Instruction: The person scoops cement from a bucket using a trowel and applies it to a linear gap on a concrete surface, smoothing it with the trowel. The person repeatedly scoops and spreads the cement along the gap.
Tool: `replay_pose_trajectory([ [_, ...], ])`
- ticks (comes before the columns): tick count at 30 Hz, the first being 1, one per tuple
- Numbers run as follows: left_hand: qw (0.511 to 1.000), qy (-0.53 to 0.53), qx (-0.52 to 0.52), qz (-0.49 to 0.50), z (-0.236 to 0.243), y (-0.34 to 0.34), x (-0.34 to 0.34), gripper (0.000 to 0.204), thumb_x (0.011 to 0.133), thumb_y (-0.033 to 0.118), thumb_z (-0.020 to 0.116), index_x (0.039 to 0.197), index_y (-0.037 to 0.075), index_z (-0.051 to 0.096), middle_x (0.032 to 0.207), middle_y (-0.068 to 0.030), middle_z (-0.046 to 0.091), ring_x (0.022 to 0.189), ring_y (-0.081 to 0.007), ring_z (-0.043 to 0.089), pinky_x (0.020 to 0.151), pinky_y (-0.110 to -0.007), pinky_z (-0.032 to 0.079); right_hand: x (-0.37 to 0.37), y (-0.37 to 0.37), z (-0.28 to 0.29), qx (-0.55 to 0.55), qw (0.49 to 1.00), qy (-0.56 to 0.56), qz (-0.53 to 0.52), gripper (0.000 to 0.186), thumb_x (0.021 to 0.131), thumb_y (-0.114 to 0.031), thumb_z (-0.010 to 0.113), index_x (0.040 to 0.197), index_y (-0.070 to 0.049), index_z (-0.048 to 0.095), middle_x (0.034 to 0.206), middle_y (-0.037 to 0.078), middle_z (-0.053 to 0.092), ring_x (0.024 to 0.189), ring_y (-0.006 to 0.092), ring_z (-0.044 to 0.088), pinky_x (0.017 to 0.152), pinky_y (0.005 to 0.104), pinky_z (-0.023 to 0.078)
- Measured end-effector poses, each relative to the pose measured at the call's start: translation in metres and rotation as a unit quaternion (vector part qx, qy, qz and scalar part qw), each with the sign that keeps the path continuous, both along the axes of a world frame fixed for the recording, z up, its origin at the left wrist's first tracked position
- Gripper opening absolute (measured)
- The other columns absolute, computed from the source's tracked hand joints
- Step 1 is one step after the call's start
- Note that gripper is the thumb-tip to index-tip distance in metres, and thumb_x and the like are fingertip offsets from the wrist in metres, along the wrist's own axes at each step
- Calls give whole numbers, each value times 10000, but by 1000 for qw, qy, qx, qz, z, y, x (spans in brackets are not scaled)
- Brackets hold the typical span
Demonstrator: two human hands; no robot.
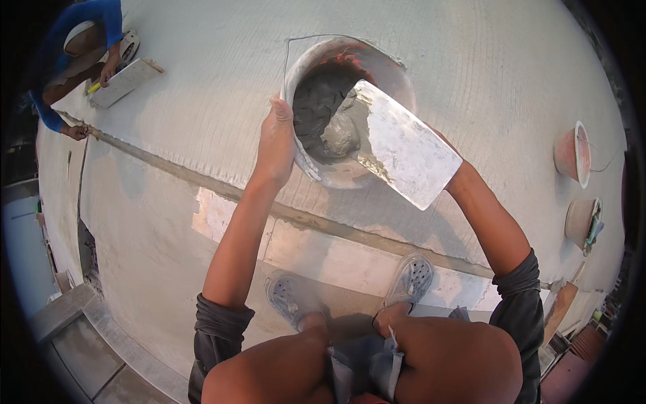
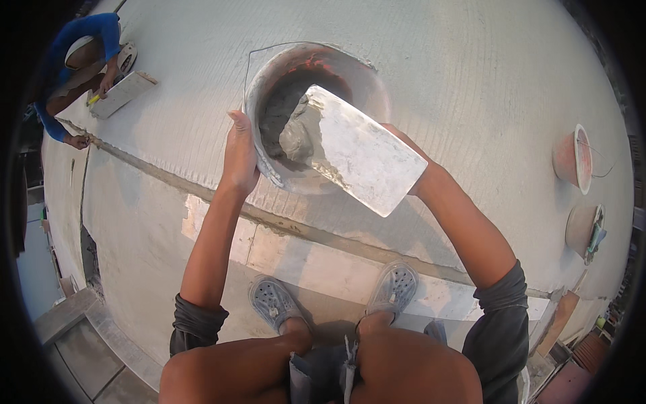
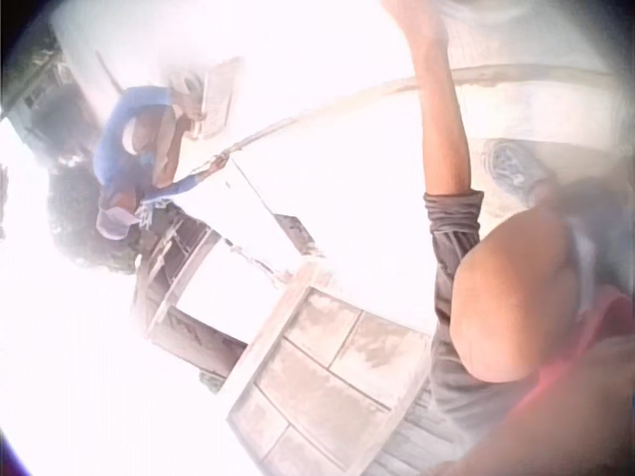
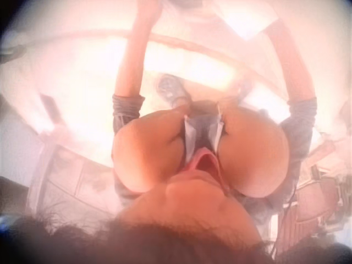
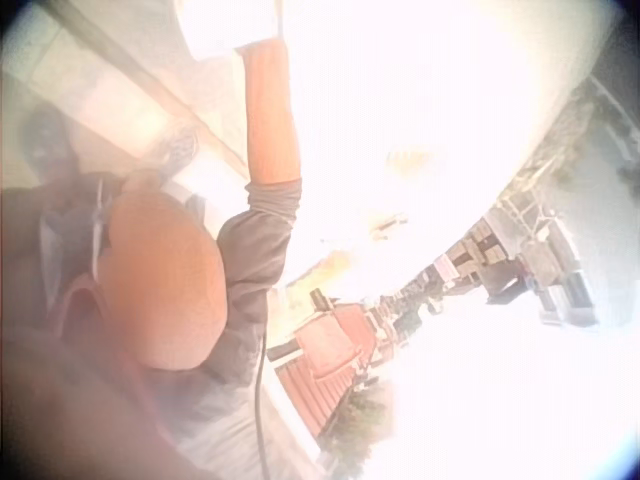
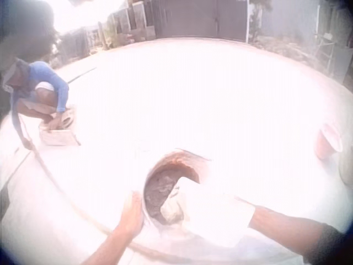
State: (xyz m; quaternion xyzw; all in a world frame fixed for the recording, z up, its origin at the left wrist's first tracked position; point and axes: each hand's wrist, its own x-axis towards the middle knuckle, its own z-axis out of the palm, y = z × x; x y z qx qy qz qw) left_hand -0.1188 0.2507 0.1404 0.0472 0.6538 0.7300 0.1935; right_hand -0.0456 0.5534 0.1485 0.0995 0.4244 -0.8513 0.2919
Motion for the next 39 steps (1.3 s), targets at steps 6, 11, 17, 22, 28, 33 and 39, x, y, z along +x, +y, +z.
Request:
replay_pose_trajectory([
  [6,990,-24,131,36,-18,-35,-22,970,1085,738,364,1654,-47,329,1639,-213,458,1505,-304,464,1264,-448,376,-13,18,60,6,994,101,-50,429,1120,-202,577,1519,-45,553,1353,130,696,1107,189,739,939,289,648],
  [11,988,-34,70,130,-73,-92,-12,832,1158,610,354,1695,-18,258,1698,-207,391,1532,-326,434,1273,-458,356,-20,-51,48,15,985,130,-108,462,1135,-210,551,1571,-68,492,1431,125,647,1207,184,701,1014,301,626],
  [17,999,22,-2,48,-68,-200,255,406,1166,279,502,1253,-76,678,1069,-209,742,1035,-304,729,977,-411,557,4,-53,77,110,967,173,-153,506,1153,-218,519,1633,-96,418,1524,120,587,1327,178,656,1104,315,599],
  [22,979,-173,-101,-36,-51,-172,223,404,1164,281,506,1245,-74,682,1062,-206,743,1024,-298,728,966,-408,555,18,-70,126,190,966,150,-86,567,1181,-221,449,1710,-161,252,1678,107,412,1499,165,502,1228,338,508],
  [28,979,-163,-110,-56,-37,-135,170,402,1162,284,511,1235,-71,686,1053,-204,744,1011,-290,726,953,-404,554,29,-56,103,75,981,99,-152,487,1191,-201,415,1668,-145,335,1574,87,516,1383,166,603,1161,339,565],
  [33,982,-146,-103,-58,-36,-126,144,401,1161,286,516,1227,-69,689,1045,-201,745,1000,-284,725,942,-400,553,37,-56,102,68,980,48,-179,431,1192,-217,424,1612,-124,394,1507,90,549,1308,177,652,1089,349,619],
  [39,985,-125,-87,-83,-51,-107,122,399,1159,288,521,1217,-67,693,1036,-198,746,987,-276,724,929,-396,552,53,-38,105,94,971,11,-218,448,1182,-225,459,1611,-118,386,1511,97,541,1293,181,664,1059,369,629],
])
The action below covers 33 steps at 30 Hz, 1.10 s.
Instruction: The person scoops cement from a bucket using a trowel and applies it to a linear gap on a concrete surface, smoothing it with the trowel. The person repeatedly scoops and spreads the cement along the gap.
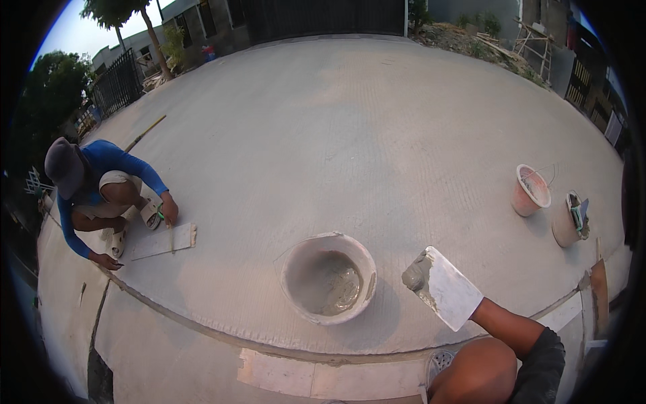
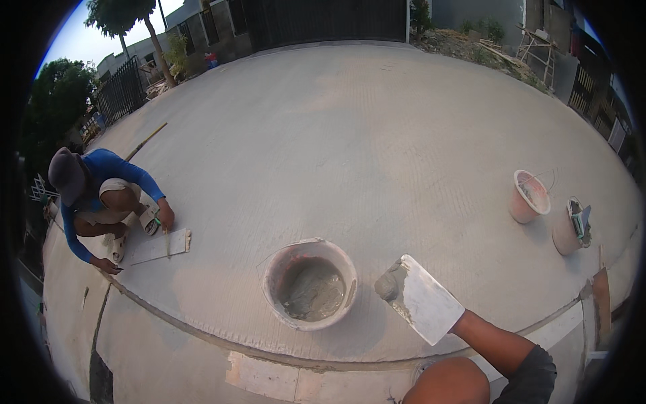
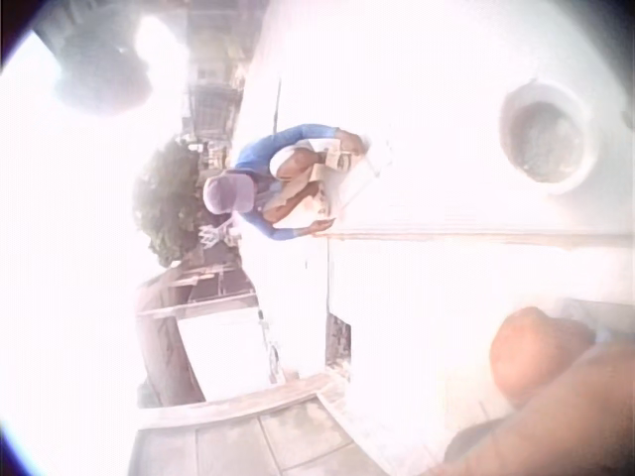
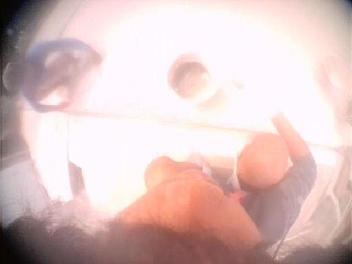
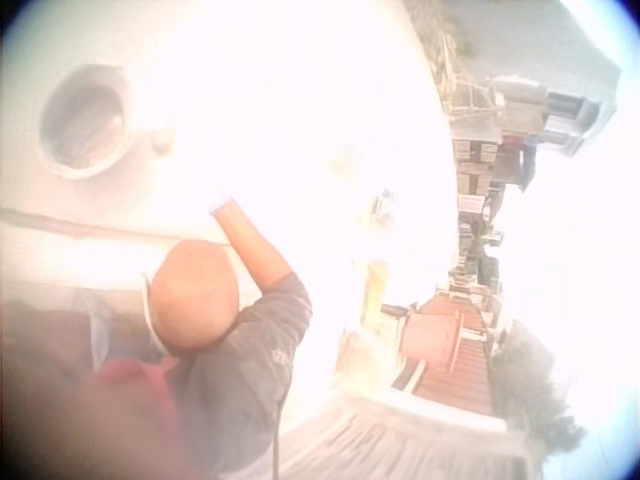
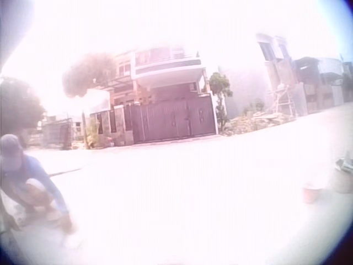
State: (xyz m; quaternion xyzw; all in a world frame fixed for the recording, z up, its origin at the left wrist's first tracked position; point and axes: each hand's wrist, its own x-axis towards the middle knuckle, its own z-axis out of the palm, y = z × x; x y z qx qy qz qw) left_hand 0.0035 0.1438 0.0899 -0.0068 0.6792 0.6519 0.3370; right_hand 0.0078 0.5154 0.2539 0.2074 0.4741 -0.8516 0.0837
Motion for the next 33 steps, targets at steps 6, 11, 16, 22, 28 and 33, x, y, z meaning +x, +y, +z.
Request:
replay_pose_trajectory([
  [6,998,21,40,-37,-5,38,-13,397,1157,291,526,1207,-64,697,1027,-196,747,974,-268,723,916,-392,550,43,31,1,95,995,17,-30,423,1161,-239,517,1557,-106,451,1444,79,583,1231,163,678,1011,358,622],
  [11,995,28,75,-61,-6,67,-9,396,1155,293,530,1199,-62,700,1019,-193,748,963,-261,722,905,-389,549,51,41,6,72,997,-3,-18,392,1144,-247,556,1503,-99,506,1377,64,617,1177,147,683,974,345,616],
  [16,991,21,110,-70,0,94,16,395,1153,295,534,1191,-60,703,1012,-191,749,952,-255,721,894,-386,548,39,59,24,72,997,-15,38,363,1127,-255,594,1450,-91,560,1311,49,651,1123,131,688,937,332,610],
  [22,991,6,123,-52,15,119,62,394,1151,298,539,1181,-57,707,1003,-188,750,939,-247,720,881,-382,547,0,89,66,56,984,-26,169,333,1107,-264,640,1385,-83,625,1232,31,691,1059,112,694,893,316,603],
  [28,992,-41,118,-34,22,114,92,393,1149,300,545,1171,-55,711,993,-185,752,926,-239,719,868,-378,546,-29,73,73,54,928,-52,364,288,1075,-290,704,1268,-77,716,1094,-2,730,954,80,679,812,293,575],
  [33,993,-68,91,-27,26,102,111,392,1148,303,549,1163,-53,714,986,-183,753,915,-233,718,857,-375,545,-43,35,53,47,877,-23,478,266,1024,-364,780,1081,-104,801,877,-66,708,798,26,584,682,262,486],
])
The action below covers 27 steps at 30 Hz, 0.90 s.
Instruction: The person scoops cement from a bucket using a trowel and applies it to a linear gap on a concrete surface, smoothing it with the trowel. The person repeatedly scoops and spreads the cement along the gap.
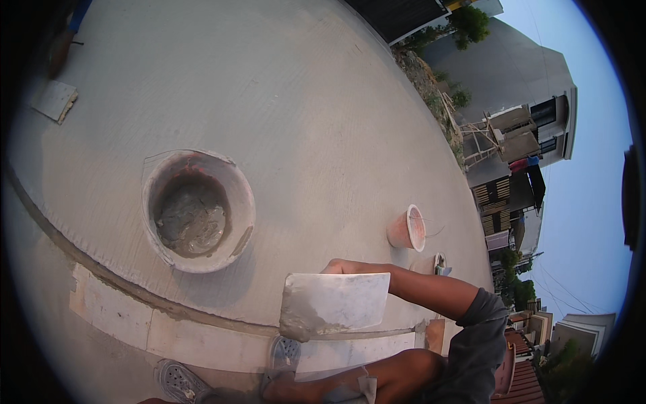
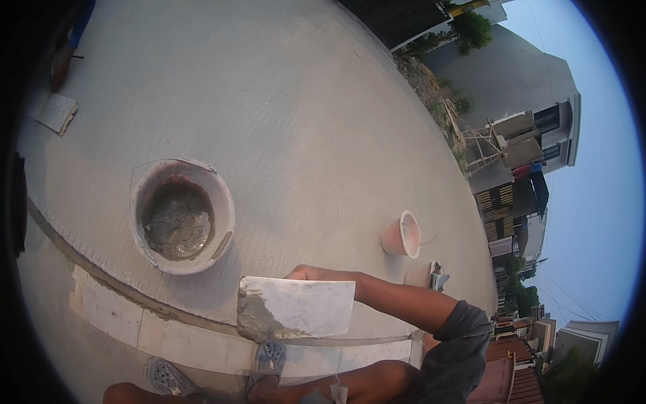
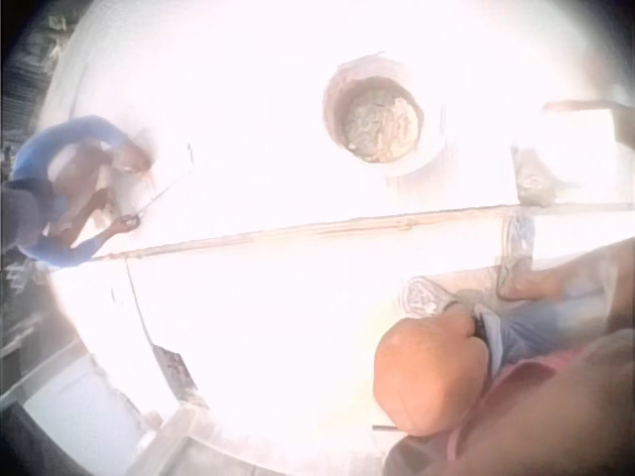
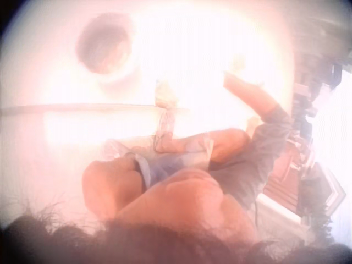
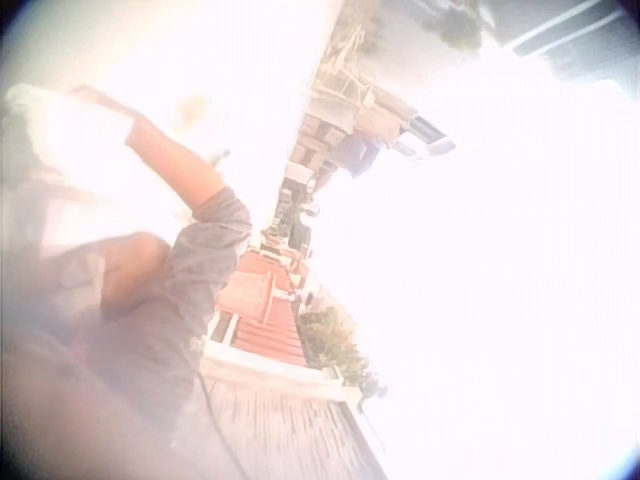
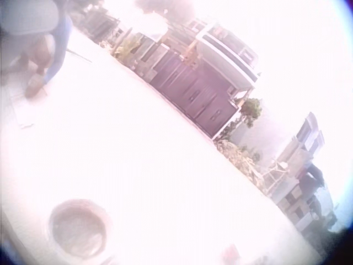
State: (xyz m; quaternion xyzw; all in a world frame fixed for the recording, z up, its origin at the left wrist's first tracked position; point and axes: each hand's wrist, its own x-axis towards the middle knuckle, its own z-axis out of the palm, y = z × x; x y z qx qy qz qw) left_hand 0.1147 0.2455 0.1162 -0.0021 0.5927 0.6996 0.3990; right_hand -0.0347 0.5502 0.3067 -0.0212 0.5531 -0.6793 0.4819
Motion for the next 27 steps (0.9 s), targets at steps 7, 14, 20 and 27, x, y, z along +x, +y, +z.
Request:
replay_pose_trajectory([
  [7,1000,-28,-5,5,1,2,16,391,1146,306,555,1151,-50,719,975,-180,754,900,-224,717,842,-370,543,40,49,-50,74,994,-55,-58,211,1015,-256,776,1081,-59,808,888,-33,746,792,50,631,697,262,518],
  [14,998,-44,-27,33,6,0,25,391,1143,309,561,1140,-47,724,965,-176,755,885,-214,715,827,-365,542,69,86,-82,137,944,-210,-212,245,1043,-166,712,1263,-61,736,1085,7,761,928,93,719,795,289,596],
  [20,997,-54,-30,43,14,4,39,390,1141,311,566,1130,-44,727,955,-173,757,872,-207,714,814,-361,540,60,88,-95,179,914,-264,-250,340,1065,-159,680,1393,-72,657,1189,24,737,997,116,732,861,300,618],
  [27,990,-99,-90,-47,24,-68,92,390,1139,314,572,1118,-41,732,945,-170,758,856,-198,713,799,-357,539,54,11,-154,137,932,-279,-188,318,1065,-165,683,1368,-67,676,1168,22,745,996,120,740,870,295,624],
])
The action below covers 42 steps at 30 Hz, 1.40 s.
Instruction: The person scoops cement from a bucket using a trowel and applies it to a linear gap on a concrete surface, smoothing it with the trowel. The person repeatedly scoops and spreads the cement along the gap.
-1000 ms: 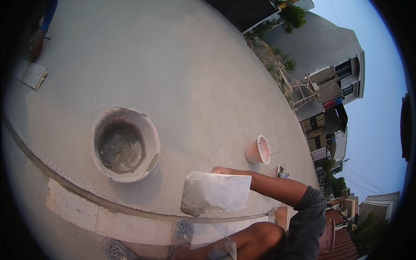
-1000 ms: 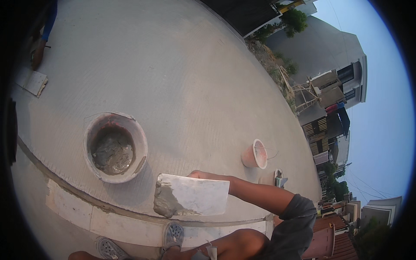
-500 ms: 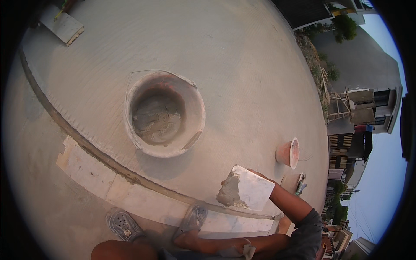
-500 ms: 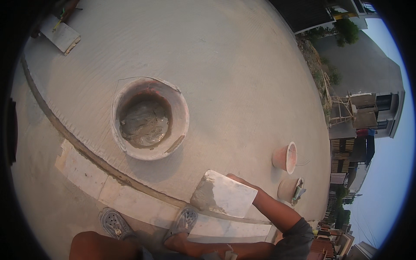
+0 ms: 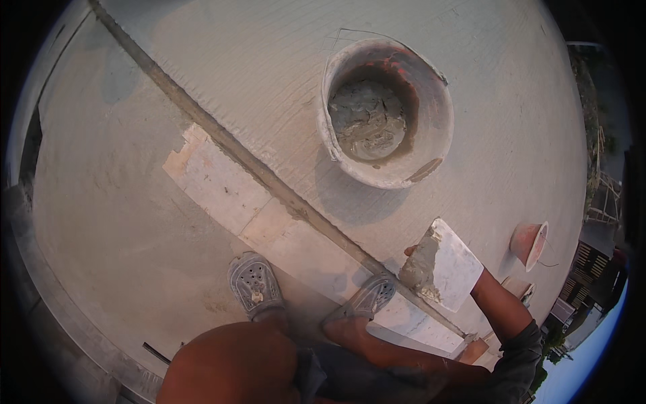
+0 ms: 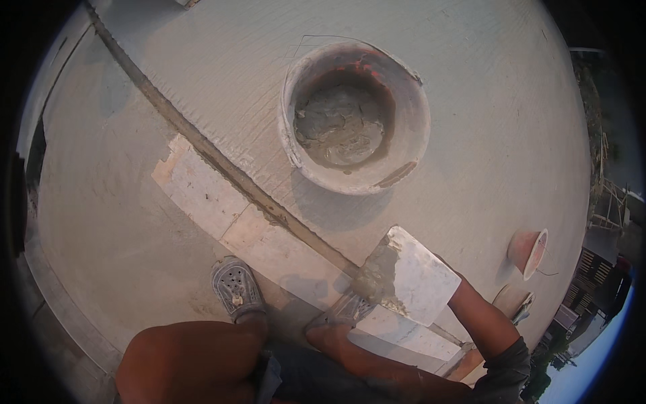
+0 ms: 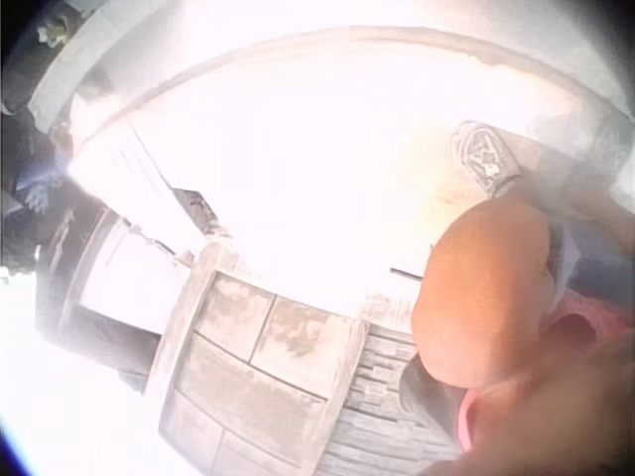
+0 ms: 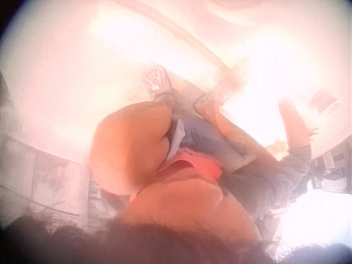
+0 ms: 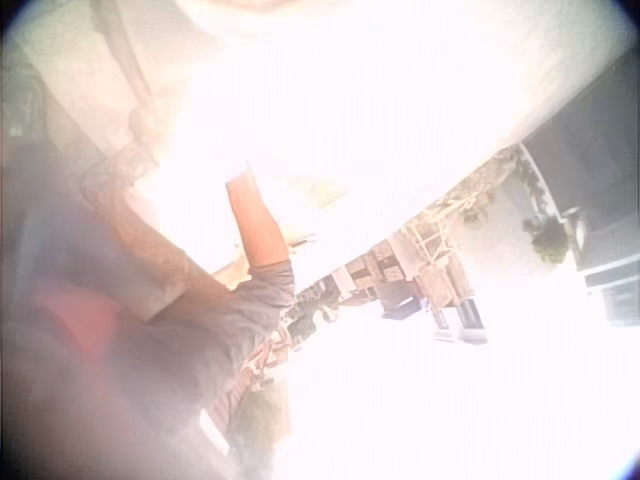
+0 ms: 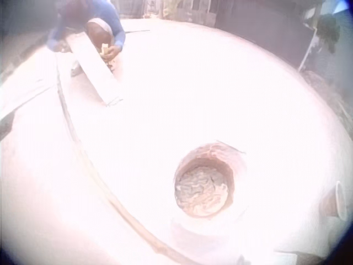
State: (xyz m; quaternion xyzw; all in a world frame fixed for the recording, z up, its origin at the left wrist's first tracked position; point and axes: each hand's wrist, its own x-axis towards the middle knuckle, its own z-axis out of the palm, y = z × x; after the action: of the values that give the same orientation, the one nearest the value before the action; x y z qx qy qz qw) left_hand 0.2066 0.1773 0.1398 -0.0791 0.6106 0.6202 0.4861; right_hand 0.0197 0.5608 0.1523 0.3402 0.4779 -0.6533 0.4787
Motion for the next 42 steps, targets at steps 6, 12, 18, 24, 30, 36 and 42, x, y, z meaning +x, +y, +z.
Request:
replay_pose_trajectory([
  [6,975,-125,-157,-95,31,-137,35,390,1137,317,577,1108,-39,736,936,-167,759,843,-190,712,786,-353,537,30,-47,-35,-64,997,-2,-43,301,1065,-171,687,1346,-63,693,1150,21,752,996,122,747,878,291,630],
  [12,920,-229,-308,-80,81,-223,59,391,1135,319,582,1098,-36,740,927,-164,760,830,-182,710,773,-349,536,34,-95,-67,-117,990,73,3,242,1063,-162,703,1256,-44,788,1093,38,811,981,84,749,859,270,612],
  [18,899,-248,-351,-81,79,-226,50,391,1133,322,587,1089,-33,744,917,-162,761,817,-174,709,760,-345,535,13,-141,-85,53,970,218,91,351,1097,-260,686,1362,-39,750,1165,63,818,1023,99,719,915,289,569],
  [24,895,-260,-353,-81,77,-228,48,391,1131,324,592,1079,-31,748,908,-159,763,804,-166,708,747,-341,533,-11,-192,-94,171,938,253,166,397,1122,-341,626,1362,-46,743,1199,135,790,1088,198,712,974,366,536],
  [30,890,-264,-363,-76,83,-232,51,392,1129,327,597,1069,-28,752,899,-156,764,791,-158,707,734,-337,532,-41,-213,-94,154,874,349,302,483,1108,-527,580,1375,-166,757,1168,136,777,1039,289,722,946,403,533],
  [36,889,-268,-362,-84,82,-238,48,393,1127,330,602,1059,-26,756,890,-153,765,778,-151,706,721,-333,531,-41,-242,-119,194,842,379,331,571,1120,-587,486,1619,-312,520,1035,200,784,983,374,762,917,447,564],
  [42,888,-269,-361,-93,85,-242,48,394,1125,332,608,1049,-23,759,881,-150,766,765,-143,705,708,-329,530,-51,-255,-94,218,835,386,326,459,1082,-428,615,1274,-30,743,1111,192,770,1006,366,731,933,453,558],
])
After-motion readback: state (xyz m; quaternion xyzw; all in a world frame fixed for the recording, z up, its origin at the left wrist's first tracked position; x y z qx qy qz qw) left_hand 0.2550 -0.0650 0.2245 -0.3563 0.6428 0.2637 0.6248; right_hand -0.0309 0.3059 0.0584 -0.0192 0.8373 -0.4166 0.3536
